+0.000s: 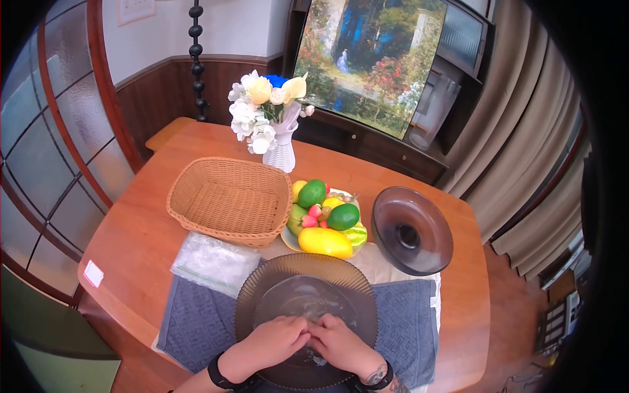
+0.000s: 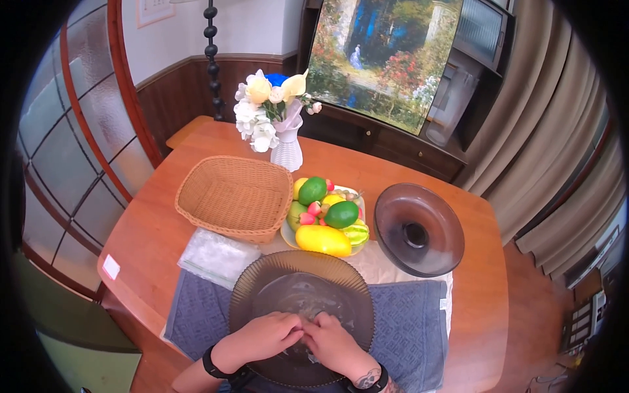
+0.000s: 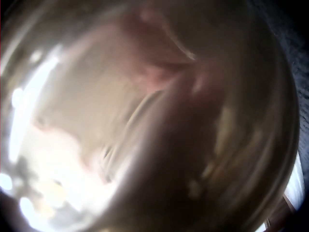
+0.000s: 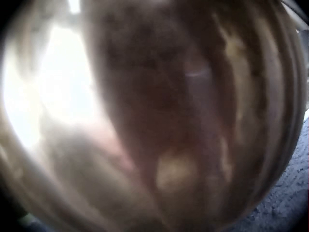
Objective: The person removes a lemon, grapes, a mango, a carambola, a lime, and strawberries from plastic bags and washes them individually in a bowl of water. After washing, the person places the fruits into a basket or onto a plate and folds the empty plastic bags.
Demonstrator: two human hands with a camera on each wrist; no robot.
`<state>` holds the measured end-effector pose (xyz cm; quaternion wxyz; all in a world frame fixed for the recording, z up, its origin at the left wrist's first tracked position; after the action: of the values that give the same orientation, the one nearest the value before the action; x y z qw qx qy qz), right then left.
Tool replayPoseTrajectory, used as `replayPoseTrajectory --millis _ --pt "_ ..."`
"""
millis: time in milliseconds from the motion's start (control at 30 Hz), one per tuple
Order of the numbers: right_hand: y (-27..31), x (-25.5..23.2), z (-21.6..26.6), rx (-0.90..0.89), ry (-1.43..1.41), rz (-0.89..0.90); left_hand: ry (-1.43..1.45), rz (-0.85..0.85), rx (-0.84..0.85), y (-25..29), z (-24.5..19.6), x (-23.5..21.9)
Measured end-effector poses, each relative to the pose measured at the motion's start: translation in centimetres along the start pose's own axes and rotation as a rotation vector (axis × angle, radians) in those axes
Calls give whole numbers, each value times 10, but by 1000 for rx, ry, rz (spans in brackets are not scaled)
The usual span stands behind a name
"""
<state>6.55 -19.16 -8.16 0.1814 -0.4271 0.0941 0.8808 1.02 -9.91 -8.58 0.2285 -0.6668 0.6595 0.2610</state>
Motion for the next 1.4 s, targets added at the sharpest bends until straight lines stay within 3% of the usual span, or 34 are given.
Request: replayPoseTrajectory --millis 33,167,267,433,533,933,1133,1400 --pt "1 8 4 -68 -45 64 -29 18 -23 0 3 2" --pt "1 4 1 -17 41 58 -10 41 -21 -1 1 3" --pt "-1 -8 -2 39 75 -47 1 62 -11 -2 -1 3" --pt "-1 4 -3 127 -5 143 -9 68 -43 0 6 7" --pt "-2 7 -3 114 -78 163 12 66 -4 0 2 6" --pt "-5 -4 15 -84 -99 48 50 51 -70 -1 4 3" --pt "-7 -7 18 -86 -95 26 13 64 -199 -2 13 1" --pt "-6 -3 5 48 -99 64 24 23 -163 -3 8 -5"
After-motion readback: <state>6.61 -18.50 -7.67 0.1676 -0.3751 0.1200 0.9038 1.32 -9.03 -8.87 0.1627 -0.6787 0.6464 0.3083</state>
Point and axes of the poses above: each hand's wrist, its own y-axis away from the middle knuckle, its own x-axis out of the palm, z = x × y, the point moved 9 cm from there along -y, towards the middle knuckle, and after that the axes turned 4 degrees about -x, right-handed, at the moved point
